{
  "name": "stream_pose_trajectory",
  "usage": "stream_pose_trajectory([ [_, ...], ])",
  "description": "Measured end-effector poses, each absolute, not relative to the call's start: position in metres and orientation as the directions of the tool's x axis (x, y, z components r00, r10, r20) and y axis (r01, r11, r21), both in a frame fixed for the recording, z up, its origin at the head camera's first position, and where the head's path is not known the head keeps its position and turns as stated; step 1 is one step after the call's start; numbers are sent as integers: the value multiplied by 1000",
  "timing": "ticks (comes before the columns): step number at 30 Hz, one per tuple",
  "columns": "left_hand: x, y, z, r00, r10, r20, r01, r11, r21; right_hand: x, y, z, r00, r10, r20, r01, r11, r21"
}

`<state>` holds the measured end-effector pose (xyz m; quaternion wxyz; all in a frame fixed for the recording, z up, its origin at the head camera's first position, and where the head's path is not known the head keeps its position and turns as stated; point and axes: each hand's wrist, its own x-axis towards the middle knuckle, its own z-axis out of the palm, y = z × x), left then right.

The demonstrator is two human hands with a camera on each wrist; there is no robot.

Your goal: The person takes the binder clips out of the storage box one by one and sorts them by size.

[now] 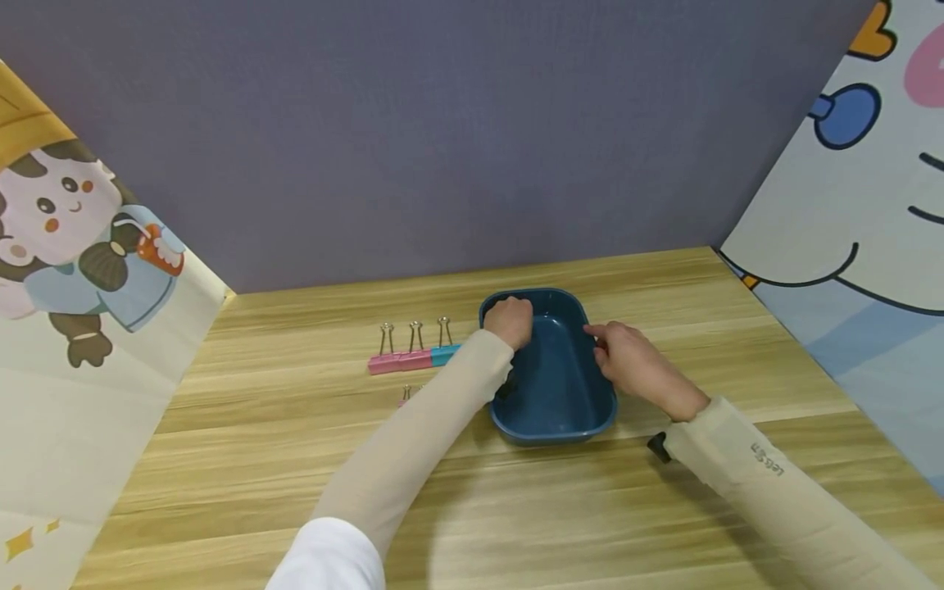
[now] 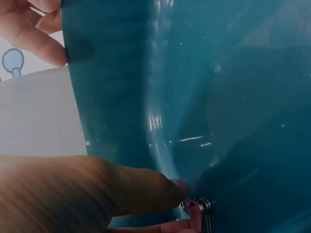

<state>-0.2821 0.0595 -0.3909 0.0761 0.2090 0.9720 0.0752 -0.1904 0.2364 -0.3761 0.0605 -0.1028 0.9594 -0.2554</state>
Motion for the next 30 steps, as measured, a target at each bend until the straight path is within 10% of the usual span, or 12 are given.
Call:
stream_pose_trajectory([
  [30,-277,59,-393,-867,459,-194,450,888,92,-192,237,-378,-969,-246,-19,-208,855,-476],
])
